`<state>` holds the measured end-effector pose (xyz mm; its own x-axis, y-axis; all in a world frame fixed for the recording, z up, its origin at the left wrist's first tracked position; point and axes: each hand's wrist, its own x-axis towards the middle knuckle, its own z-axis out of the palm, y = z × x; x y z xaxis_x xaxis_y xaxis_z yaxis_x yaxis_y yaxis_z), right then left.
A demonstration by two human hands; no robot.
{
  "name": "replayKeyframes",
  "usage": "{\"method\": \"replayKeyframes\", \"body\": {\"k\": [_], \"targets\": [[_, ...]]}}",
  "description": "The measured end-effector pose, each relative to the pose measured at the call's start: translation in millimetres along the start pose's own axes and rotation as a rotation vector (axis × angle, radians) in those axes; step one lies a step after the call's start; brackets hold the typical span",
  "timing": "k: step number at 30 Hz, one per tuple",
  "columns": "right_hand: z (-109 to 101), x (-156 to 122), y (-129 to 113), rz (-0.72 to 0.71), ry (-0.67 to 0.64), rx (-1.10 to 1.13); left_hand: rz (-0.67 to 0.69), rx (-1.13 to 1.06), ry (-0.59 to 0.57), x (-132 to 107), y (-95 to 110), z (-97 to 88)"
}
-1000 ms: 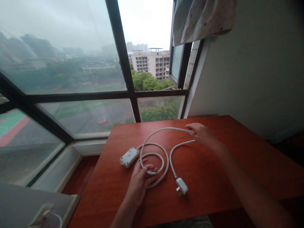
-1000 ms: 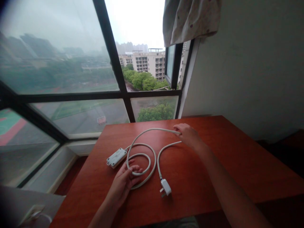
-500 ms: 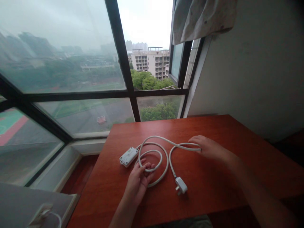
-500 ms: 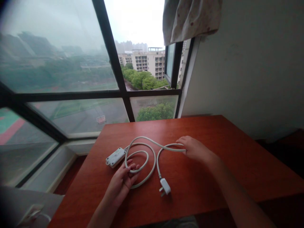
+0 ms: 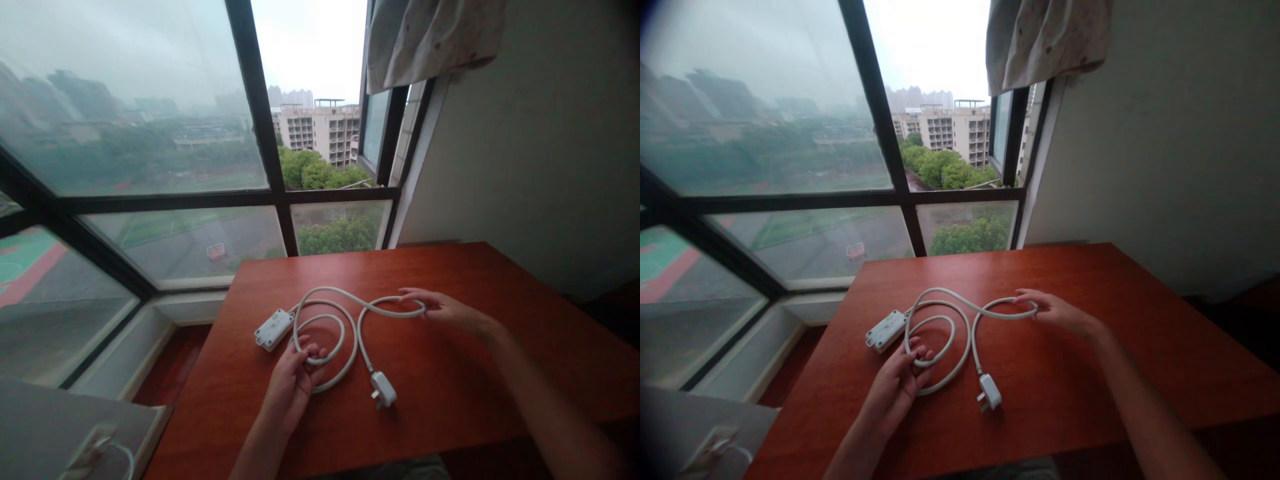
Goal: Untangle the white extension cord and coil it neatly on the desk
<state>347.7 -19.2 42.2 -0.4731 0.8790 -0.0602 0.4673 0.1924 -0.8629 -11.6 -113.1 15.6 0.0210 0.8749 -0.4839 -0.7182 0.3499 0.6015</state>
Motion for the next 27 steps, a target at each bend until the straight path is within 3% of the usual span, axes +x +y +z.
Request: {"method": "replayKeyframes", "body": {"k": [2, 10, 18, 24, 27], "targets": [[3, 4, 7, 0.04, 0.09, -0.042, -0.003, 0.001, -0.01, 0, 1, -0.8], [4, 17, 14, 0.079, 0.238, -0.089, 0.003, 0.014, -0.066, 4, -1, -5.7], [-5, 31, 12, 0.202, 0.305, 0.033, 0.021, 0.024, -0.121, 4, -1, -3.8], [-7, 38, 18, 0.159, 0.367, -0.122, 0.039, 0.045, -0.115, 4, -5, -2.3], [-9, 31, 18, 0.151, 0.273, -0.245, 0.032, 0.068, -0.119, 2, -5, -2.6]]}}
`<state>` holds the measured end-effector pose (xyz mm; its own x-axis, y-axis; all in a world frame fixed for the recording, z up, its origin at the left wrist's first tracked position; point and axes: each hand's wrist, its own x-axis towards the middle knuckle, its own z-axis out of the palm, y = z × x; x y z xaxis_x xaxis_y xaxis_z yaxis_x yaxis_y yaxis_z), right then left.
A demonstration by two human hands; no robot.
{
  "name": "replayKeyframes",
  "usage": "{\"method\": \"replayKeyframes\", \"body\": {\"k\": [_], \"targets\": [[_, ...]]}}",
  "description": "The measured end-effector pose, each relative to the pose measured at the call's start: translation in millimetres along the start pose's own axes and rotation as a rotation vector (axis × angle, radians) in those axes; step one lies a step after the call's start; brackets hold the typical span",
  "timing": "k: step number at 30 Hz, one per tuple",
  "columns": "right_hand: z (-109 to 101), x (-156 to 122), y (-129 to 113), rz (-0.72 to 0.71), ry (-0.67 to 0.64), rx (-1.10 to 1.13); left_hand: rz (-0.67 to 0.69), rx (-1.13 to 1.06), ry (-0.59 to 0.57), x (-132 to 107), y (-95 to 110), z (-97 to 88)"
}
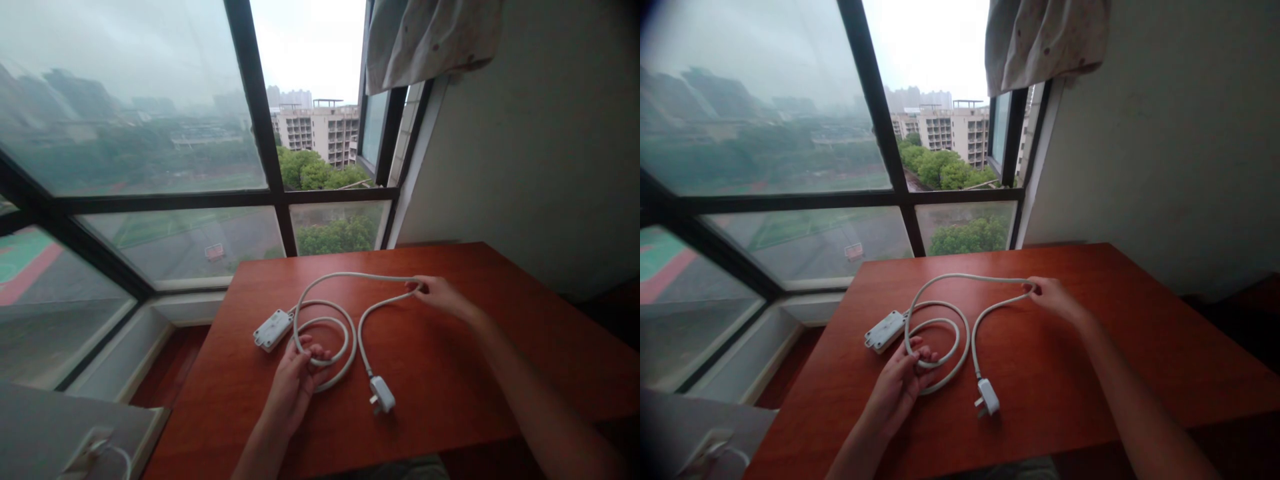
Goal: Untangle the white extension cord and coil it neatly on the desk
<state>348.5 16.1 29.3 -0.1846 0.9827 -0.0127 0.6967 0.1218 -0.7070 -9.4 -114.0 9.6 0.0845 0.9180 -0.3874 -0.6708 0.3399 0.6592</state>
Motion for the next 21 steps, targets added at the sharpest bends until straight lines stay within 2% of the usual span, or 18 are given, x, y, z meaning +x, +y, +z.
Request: {"method": "replayKeyframes", "body": {"k": [3, 6, 11, 15, 18, 21], "targets": [[-8, -11, 3, 0.017, -0.238, 0.116, -0.002, 0.015, 0.006, -1, 1, -0.7], [-9, -18, 7, 0.146, -0.331, 0.301, 0.006, 0.024, 0.02, -1, 1, -1.9], [18, -15, 12, 0.357, -0.31, 0.353, -0.012, 0.033, 0.016, 0, -1, -2.8], [42, -4, 7, 0.332, -0.333, 0.393, -0.023, 0.046, 0.02, -2, 0, -1.6], [40, 0, -5, 0.292, -0.294, 0.575, -0.029, 0.07, 0.016, -5, 4, -0.7], [19, -1, -25, 0.214, -0.158, 0.785, -0.032, 0.095, 0.001, -8, 7, 0.4]]}}
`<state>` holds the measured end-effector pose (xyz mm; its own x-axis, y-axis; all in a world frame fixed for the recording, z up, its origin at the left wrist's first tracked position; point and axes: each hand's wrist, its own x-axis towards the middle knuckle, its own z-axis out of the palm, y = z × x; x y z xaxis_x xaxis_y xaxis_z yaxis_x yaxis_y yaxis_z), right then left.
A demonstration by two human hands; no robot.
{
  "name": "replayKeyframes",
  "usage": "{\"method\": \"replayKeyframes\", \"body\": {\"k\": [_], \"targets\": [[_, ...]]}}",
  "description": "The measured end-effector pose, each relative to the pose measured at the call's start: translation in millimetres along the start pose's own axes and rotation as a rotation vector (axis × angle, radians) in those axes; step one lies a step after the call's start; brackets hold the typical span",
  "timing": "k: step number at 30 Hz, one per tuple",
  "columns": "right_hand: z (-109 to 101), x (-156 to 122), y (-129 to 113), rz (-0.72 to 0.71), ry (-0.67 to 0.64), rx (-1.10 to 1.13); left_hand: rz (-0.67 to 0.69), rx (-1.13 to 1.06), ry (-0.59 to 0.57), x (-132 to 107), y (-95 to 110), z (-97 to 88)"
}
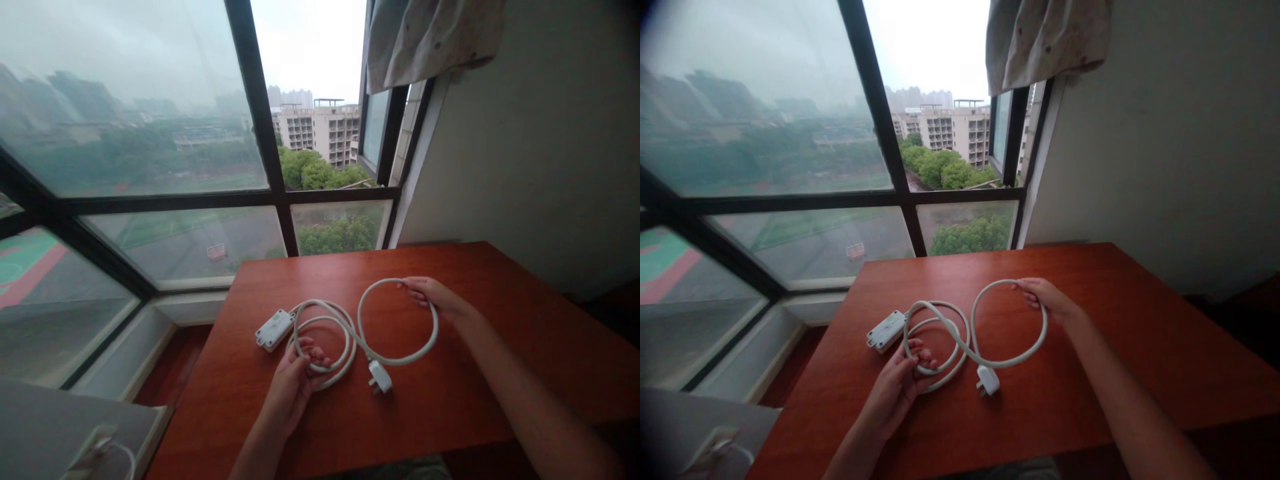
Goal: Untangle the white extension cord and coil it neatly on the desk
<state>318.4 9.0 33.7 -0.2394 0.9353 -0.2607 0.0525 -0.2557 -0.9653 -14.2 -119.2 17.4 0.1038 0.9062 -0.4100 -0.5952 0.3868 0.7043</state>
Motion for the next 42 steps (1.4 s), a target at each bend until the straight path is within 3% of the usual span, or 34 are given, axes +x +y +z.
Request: {"method": "replayKeyframes", "body": {"k": [4, 9, 12, 15, 20, 26, 30, 35, 39, 42], "targets": [[-2, -25, -51, -0.237, 0.072, 0.084, 0.011, 0.039, -0.027, -3, 1, 3.3], [-7, -52, -90, -0.366, 0.183, -0.025, 0.048, 0.106, -0.018, -3, -2, 7.7], [-17, -59, -92, -0.347, 0.194, -0.046, 0.06, 0.158, -0.023, -1, -3, 5.6], [-27, -62, -88, -0.324, 0.219, -0.011, 0.1, 0.259, -0.099, 1, -3, 1.4], [-36, -66, -84, -0.331, 0.306, 0.081, 0.271, 0.521, -0.203, 1, -4, 0.9], [-35, -77, -88, -0.365, 0.31, 0.028, 0.414, 0.764, -0.368, -11, 0, 17.0], [-30, -82, -94, -0.405, 0.308, -0.071, 0.41, 0.782, -0.451, -20, 0, 31.2], [-24, -80, -99, -0.422, 0.351, -0.15, 0.337, 0.651, -0.379, -16, -9, 31.4], [-24, -76, -105, -0.444, 0.356, -0.156, 0.335, 0.489, -0.182, -4, -9, 20.9], [-25, -74, -110, -0.385, 0.253, -0.135, 0.318, 0.367, -0.074, 6, 1, 12.1]]}}
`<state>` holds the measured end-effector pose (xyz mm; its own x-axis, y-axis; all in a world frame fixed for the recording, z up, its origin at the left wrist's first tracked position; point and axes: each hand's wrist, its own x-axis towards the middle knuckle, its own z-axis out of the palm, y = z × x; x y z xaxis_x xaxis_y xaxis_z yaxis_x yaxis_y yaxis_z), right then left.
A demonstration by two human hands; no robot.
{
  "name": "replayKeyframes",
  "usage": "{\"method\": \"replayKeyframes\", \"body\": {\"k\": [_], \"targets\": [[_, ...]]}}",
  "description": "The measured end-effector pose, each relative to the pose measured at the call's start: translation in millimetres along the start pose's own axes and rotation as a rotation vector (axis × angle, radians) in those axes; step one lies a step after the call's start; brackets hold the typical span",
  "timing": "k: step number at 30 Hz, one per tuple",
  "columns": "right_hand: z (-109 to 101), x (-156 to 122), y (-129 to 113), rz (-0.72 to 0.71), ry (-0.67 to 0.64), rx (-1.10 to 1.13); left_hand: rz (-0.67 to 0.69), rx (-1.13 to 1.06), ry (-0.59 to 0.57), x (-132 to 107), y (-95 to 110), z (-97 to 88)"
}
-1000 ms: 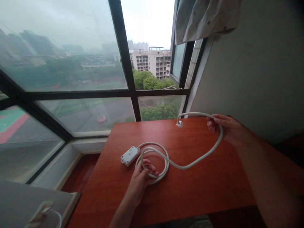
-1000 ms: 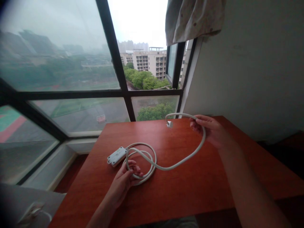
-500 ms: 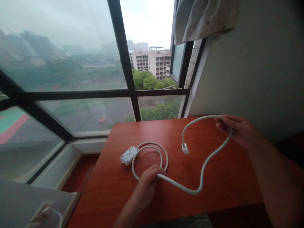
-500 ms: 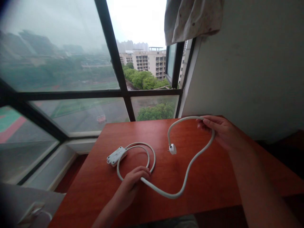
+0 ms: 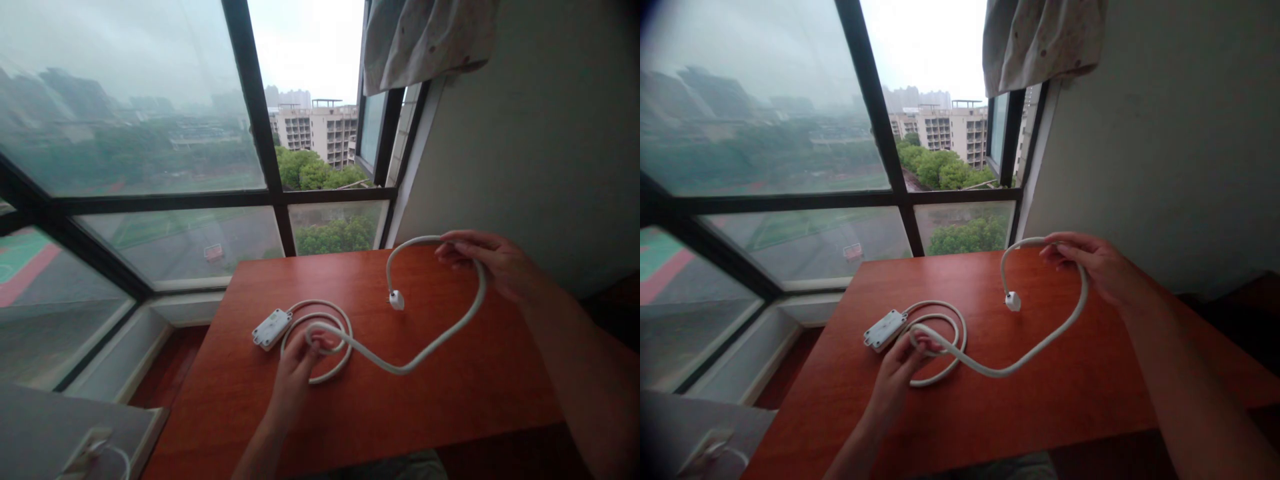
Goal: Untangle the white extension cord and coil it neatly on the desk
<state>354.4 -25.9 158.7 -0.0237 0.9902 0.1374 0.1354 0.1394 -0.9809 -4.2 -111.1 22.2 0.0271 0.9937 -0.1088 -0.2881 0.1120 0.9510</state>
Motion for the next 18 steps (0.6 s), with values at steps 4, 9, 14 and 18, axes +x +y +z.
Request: {"method": "replayKeyframes", "body": {"k": [4, 9, 14, 18], "targets": [[1, 2, -9, 0.043, -0.191, -0.035, -0.085, -0.186, 0.133, 15, 7, -16.1], [2, 10, -23, -0.175, -0.139, -0.634, -0.167, -0.346, 0.169, 26, 11, -26.4], [3, 20, -30, -0.316, -0.135, -0.848, -0.205, -0.391, 0.166, 25, 9, -20.6], [11, 18, -30, -0.125, -0.178, -0.597, -0.197, -0.404, 0.153, 24, 6, -12.9]]}}
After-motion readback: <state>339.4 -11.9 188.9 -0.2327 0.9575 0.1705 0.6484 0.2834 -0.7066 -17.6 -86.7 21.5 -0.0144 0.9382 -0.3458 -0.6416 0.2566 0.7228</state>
